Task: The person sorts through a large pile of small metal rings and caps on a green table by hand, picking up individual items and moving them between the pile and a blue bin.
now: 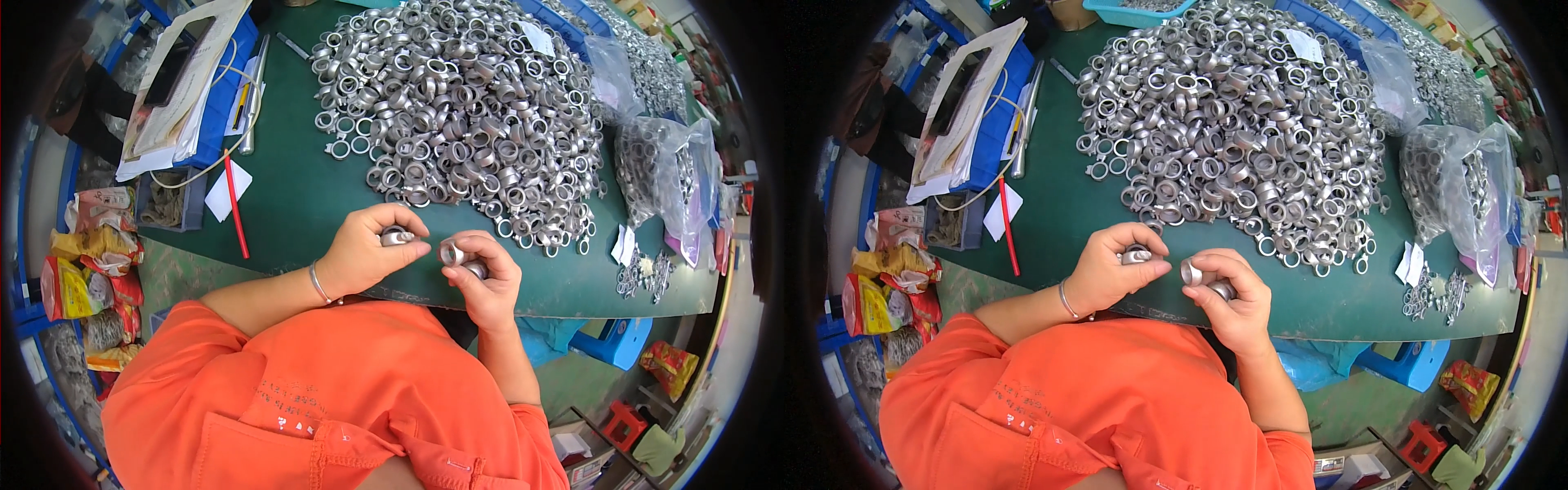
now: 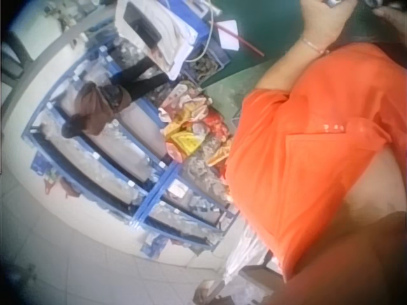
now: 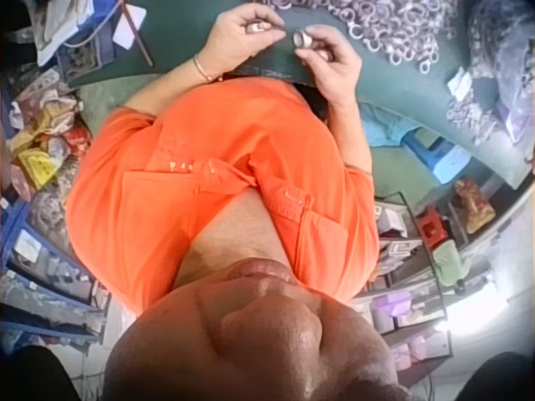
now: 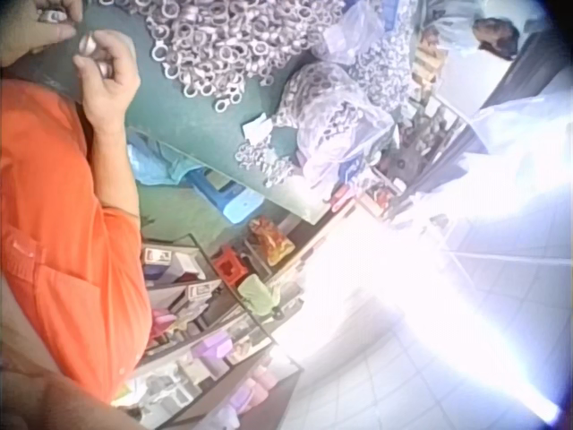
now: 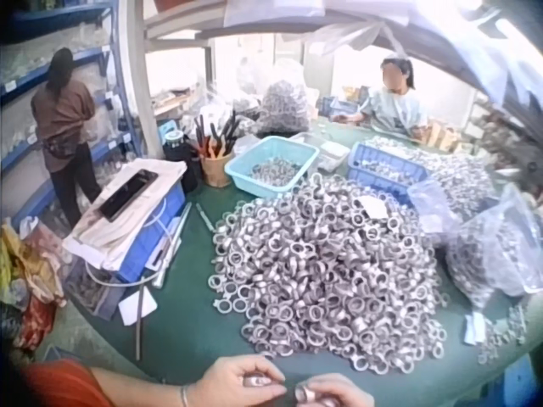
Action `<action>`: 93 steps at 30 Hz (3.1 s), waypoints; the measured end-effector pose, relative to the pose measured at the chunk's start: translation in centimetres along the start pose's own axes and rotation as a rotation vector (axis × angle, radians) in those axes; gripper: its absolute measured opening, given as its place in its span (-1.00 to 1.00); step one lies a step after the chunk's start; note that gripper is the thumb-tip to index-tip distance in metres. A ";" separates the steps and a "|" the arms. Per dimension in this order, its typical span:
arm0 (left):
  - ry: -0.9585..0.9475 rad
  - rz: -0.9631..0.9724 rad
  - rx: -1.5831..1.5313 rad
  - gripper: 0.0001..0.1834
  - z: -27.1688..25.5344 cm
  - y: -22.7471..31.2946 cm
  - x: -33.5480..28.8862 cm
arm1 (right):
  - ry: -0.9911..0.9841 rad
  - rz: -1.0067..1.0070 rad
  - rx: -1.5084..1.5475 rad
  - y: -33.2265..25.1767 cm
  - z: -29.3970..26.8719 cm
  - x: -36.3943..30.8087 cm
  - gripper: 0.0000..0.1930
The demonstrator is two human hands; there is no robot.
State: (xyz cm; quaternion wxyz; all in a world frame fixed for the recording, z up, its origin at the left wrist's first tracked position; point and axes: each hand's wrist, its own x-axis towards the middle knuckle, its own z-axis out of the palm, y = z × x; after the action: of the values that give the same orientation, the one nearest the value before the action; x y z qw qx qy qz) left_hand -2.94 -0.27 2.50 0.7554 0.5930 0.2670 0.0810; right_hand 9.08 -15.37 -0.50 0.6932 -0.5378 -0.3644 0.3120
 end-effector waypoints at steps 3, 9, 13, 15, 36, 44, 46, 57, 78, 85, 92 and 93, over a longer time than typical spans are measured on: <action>0.100 0.391 0.194 -0.86 0.2 -0.3 0.9 | -0.010 0.234 0.436 0.0 0.1 0.1 -0.66; -0.318 0.934 0.879 -0.73 3.6 1.0 2.8 | 0.168 0.607 1.343 0.5 1.5 0.4 -0.59; -0.294 0.993 0.663 -0.67 5.4 1.9 2.9 | 0.523 0.396 1.276 0.7 -1.5 -2.4 -0.64; -0.293 0.946 0.554 -0.78 5.1 1.8 3.4 | 0.369 0.122 1.471 -0.4 -4.5 -6.2 -0.66; -0.353 0.473 0.407 -0.92 6.0 0.0 3.0 | 0.853 -0.032 -1.039 -1.4 -11.5 -5.2 -0.90; -0.371 0.454 0.405 -0.91 6.2 0.0 3.2 | 0.778 -0.082 -0.907 0.1 -9.5 -1.7 -0.90; -0.355 0.367 0.370 -0.90 6.4 -0.2 3.3 | 0.732 -0.088 -0.634 -0.6 -8.3 -2.3 -0.91; -0.367 0.367 0.221 -0.87 6.6 0.0 4.5 | 0.344 -0.263 -0.559 -2.1 -3.9 -2.8 -0.81; -0.439 -0.553 -0.407 -0.84 5.5 -1.3 6.1 | 0.642 -0.119 -1.199 -0.9 -8.6 0.3 -0.81; -0.407 -0.467 -0.364 -0.86 5.5 -1.3 6.4 | 0.660 0.200 -0.999 -2.1 -8.8 0.2 -0.72; -0.404 -0.375 -0.257 -0.85 5.7 -0.9 6.1 | 0.504 -0.226 -0.858 -1.2 -6.5 0.0 -0.70; -0.410 -0.359 -0.253 -0.84 5.8 -0.9 6.1 | 0.448 -0.193 -0.693 -1.0 -6.1 -0.2 -0.71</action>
State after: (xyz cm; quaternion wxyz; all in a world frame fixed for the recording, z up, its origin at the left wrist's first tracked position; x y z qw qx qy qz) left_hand 4.93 -2.78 0.68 0.8638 0.4413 0.1973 -0.1424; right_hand 14.13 -18.93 -0.47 0.5597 -0.7569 -0.3367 -0.0200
